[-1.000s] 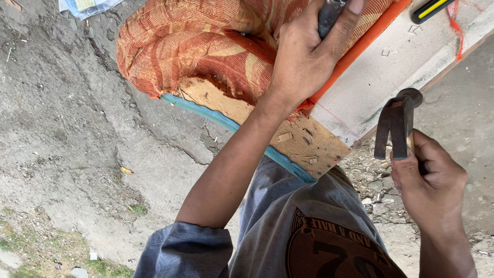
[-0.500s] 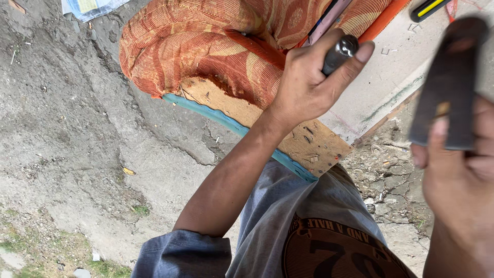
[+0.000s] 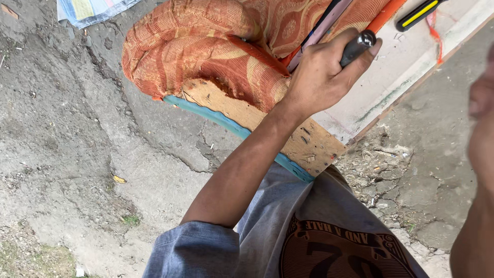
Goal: The person uses a hammer and a metal tool to pry and remove staples from the wooden frame of a sofa. They then use pliers to pull out remaining staples and trim loose fabric from the edge of the sofa frame.
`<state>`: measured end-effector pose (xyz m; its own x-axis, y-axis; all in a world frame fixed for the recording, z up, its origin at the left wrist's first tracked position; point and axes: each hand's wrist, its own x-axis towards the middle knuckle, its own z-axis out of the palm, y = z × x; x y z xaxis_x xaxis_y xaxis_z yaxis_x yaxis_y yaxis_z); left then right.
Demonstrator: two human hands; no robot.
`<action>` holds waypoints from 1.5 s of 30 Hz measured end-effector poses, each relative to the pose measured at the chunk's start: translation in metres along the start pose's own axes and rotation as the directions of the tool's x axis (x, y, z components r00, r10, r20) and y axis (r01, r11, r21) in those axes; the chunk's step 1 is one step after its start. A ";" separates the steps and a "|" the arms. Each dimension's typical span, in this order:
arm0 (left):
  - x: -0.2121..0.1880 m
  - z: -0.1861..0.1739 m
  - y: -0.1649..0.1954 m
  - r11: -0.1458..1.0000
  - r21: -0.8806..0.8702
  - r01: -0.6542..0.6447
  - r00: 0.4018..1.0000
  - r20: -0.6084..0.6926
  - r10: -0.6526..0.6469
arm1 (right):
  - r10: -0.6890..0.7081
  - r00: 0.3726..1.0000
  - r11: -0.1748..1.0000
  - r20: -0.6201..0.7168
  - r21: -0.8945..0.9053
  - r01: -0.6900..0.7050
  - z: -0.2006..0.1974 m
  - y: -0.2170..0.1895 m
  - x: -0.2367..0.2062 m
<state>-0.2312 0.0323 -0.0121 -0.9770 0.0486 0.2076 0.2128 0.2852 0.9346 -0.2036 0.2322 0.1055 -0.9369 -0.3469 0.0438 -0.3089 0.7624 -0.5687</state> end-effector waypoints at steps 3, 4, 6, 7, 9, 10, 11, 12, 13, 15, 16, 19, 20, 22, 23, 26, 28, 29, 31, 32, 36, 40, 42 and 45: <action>0.005 0.001 -0.006 0.925 -0.070 -0.375 0.920 -0.153 0.361 | -0.039 0.999 0.998 0.035 -0.038 0.040 -0.001 -0.010 0.010; 0.006 0.002 -0.007 0.949 -0.075 -0.306 0.947 -0.127 0.295 | 0.006 0.994 0.999 0.105 -0.046 -0.001 -0.005 -0.012 0.014; 0.013 0.006 -0.009 0.978 -0.090 -0.188 0.981 -0.073 0.182 | 0.003 0.996 1.000 0.084 -0.006 -0.003 -0.012 -0.015 0.021; 0.015 0.007 -0.009 0.992 -0.059 -0.108 0.994 -0.036 0.106 | -0.041 0.999 0.998 0.017 0.046 0.040 -0.012 -0.016 0.022; 0.019 0.009 -0.012 0.995 0.005 0.097 0.995 0.023 -0.097 | -0.078 0.995 0.991 -0.059 0.100 0.084 -0.012 -0.016 0.025; 0.021 0.008 -0.016 0.996 -0.008 0.087 0.996 -0.005 -0.087 | -0.097 0.992 0.988 -0.080 0.113 0.106 -0.009 -0.016 0.026; 0.025 0.007 -0.022 0.998 -0.019 0.063 0.998 -0.028 -0.063 | -0.116 0.988 0.984 -0.100 0.123 0.127 -0.005 -0.016 0.026; 0.030 0.007 -0.029 0.999 -0.031 0.031 0.998 -0.050 -0.033 | -0.138 0.985 0.980 -0.105 0.128 0.151 0.003 -0.017 0.026; 0.037 0.006 -0.038 0.998 -0.058 0.003 0.999 -0.048 -0.005 | -0.159 0.981 0.975 -0.109 0.136 0.173 0.011 -0.017 0.028; 0.052 0.006 -0.062 0.992 -0.120 -0.040 0.998 -0.051 0.034 | -0.124 0.989 0.977 -0.075 0.167 0.135 0.029 -0.017 0.031; 0.062 0.008 -0.076 0.995 -0.100 -0.014 0.997 -0.078 0.006 | -0.055 0.998 0.981 -0.043 0.184 0.062 0.039 -0.017 0.029; 0.070 0.015 -0.118 0.985 -0.085 0.148 0.981 -0.114 -0.157 | 0.117 0.992 0.960 0.042 0.250 -0.124 0.054 -0.012 0.014; 0.075 0.020 -0.131 0.968 -0.106 0.227 0.968 -0.086 -0.236 | 0.153 0.986 0.948 0.068 0.271 -0.166 0.056 -0.008 0.007; 0.091 0.029 -0.154 0.987 -0.059 0.148 0.979 -0.131 -0.155 | 0.193 0.978 0.942 0.078 0.265 -0.207 0.059 0.000 -0.008; 0.091 0.033 -0.164 1.000 0.014 0.009 0.980 -0.200 -0.006 | 0.215 0.973 0.938 0.083 0.260 -0.230 0.060 0.005 -0.016; 0.091 0.041 -0.186 0.913 0.256 0.317 0.948 -0.110 -0.298 | 0.289 0.954 0.911 0.076 0.285 -0.298 0.063 0.016 -0.038; 0.094 0.044 -0.192 0.773 0.350 0.529 0.833 -0.043 -0.551 | 0.344 0.936 0.888 0.075 0.297 -0.350 0.065 0.022 -0.053; 0.093 0.047 -0.196 0.746 0.348 0.568 0.801 -0.023 -0.599 | 0.371 0.926 0.876 0.070 0.304 -0.374 0.066 0.025 -0.060; 0.097 0.053 -0.196 0.756 0.331 0.565 0.795 0.030 -0.606 | 0.433 0.898 0.828 0.074 0.359 -0.429 0.067 0.033 -0.074; 0.099 0.056 -0.191 0.789 0.312 0.530 0.817 0.061 -0.573 | 0.463 0.882 0.801 0.088 0.384 -0.459 0.067 0.035 -0.083; 0.106 0.045 -0.145 0.976 0.178 0.122 0.992 -0.006 -0.123 | 0.539 0.839 0.748 0.073 0.418 -0.516 0.066 0.047 -0.107; 0.077 0.000 -0.075 0.995 0.040 0.086 0.996 -0.013 -0.086 | 0.609 0.790 0.684 0.074 0.455 -0.570 0.061 0.048 -0.118; 0.052 -0.019 -0.044 0.995 -0.088 0.042 0.998 -0.049 -0.047 | 0.620 0.780 0.672 0.077 0.461 -0.579 0.060 0.046 -0.119; 0.024 -0.030 -0.014 0.990 -0.139 0.006 0.997 -0.071 -0.016 | 0.621 0.780 0.681 0.074 0.442 -0.584 0.058 0.043 -0.117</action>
<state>-0.2570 0.0011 -0.0120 -0.9768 -0.0243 0.2128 0.2070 0.1493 0.9669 -0.0979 0.2741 0.0286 -0.9108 0.1623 -0.3797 0.4091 0.4798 -0.7762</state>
